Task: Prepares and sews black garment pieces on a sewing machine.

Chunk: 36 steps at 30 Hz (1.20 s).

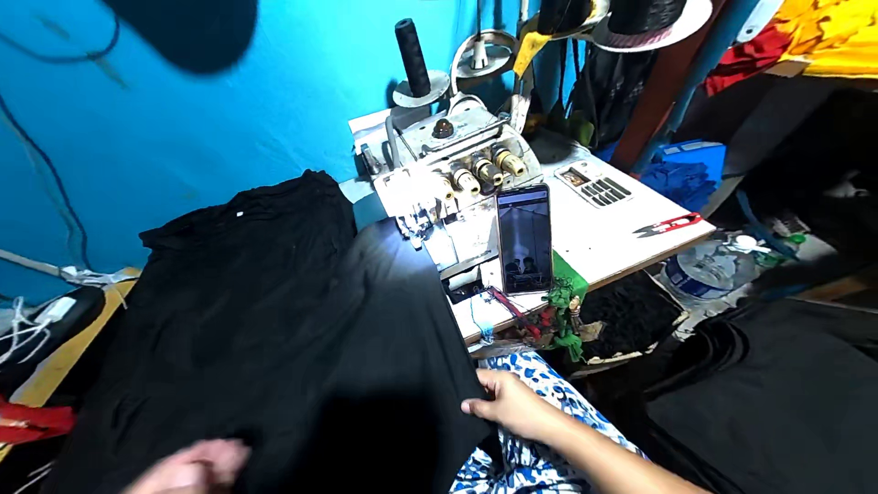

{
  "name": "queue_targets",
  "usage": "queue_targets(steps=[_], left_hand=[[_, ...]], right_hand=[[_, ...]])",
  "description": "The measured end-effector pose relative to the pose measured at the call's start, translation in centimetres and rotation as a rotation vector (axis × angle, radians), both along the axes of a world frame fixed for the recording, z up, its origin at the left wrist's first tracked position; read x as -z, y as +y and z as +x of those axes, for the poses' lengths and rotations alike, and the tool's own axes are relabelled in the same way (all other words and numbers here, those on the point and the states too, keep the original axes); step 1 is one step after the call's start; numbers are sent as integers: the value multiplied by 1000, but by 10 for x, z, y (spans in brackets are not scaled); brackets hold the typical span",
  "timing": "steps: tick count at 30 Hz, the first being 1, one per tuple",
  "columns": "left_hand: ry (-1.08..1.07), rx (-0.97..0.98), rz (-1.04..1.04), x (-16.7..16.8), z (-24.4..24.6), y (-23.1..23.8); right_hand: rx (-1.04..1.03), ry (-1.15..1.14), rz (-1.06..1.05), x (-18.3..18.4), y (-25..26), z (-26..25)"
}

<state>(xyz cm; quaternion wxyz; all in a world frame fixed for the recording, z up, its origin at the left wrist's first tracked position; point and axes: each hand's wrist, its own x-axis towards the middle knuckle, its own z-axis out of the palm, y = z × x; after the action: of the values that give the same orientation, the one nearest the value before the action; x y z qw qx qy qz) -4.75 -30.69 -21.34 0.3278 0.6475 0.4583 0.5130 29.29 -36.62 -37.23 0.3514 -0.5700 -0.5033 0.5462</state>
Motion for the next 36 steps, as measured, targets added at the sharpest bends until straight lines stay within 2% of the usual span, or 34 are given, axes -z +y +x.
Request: queue_targets(steps=[2, 4, 6, 7, 10, 12, 15, 18, 21, 28, 33, 36], left_hand=[[-218, 327, -468, 48, 50, -45], [-284, 488, -956, 107, 96, -90], [-341, 458, -1243, 159, 125, -120], [-434, 383, -1282, 173, 133, -127], [-1066, 165, -1163, 187, 133, -138], [-1252, 54, -1055, 178, 135, -143], [-1183, -67, -1016, 165, 129, -154], [-1007, -209, -1010, 159, 125, -157], [-915, -275, -974, 158, 125, -159], [-846, -332, -926, 158, 125, -160], [-849, -327, -938, 156, 126, -159], [-849, -332, -935, 155, 127, -159]], right_hand=[[-50, 24, -93, 36, -21, -7], [-73, 63, -143, 41, -36, -8], [-26, 137, -137, 27, -51, -5], [18, 180, -120, 18, -61, -4], [214, 293, -78, 1, -100, -8], [285, 295, -15, 1, -113, -8], [205, 147, 4, 0, -122, -2], [89, 162, -115, -2, -125, 2], [70, 150, -180, -1, -128, 4], [154, 221, -113, 5, -134, 3], [154, 171, -191, 2, -132, 3], [169, 225, -204, 1, -132, 3]])
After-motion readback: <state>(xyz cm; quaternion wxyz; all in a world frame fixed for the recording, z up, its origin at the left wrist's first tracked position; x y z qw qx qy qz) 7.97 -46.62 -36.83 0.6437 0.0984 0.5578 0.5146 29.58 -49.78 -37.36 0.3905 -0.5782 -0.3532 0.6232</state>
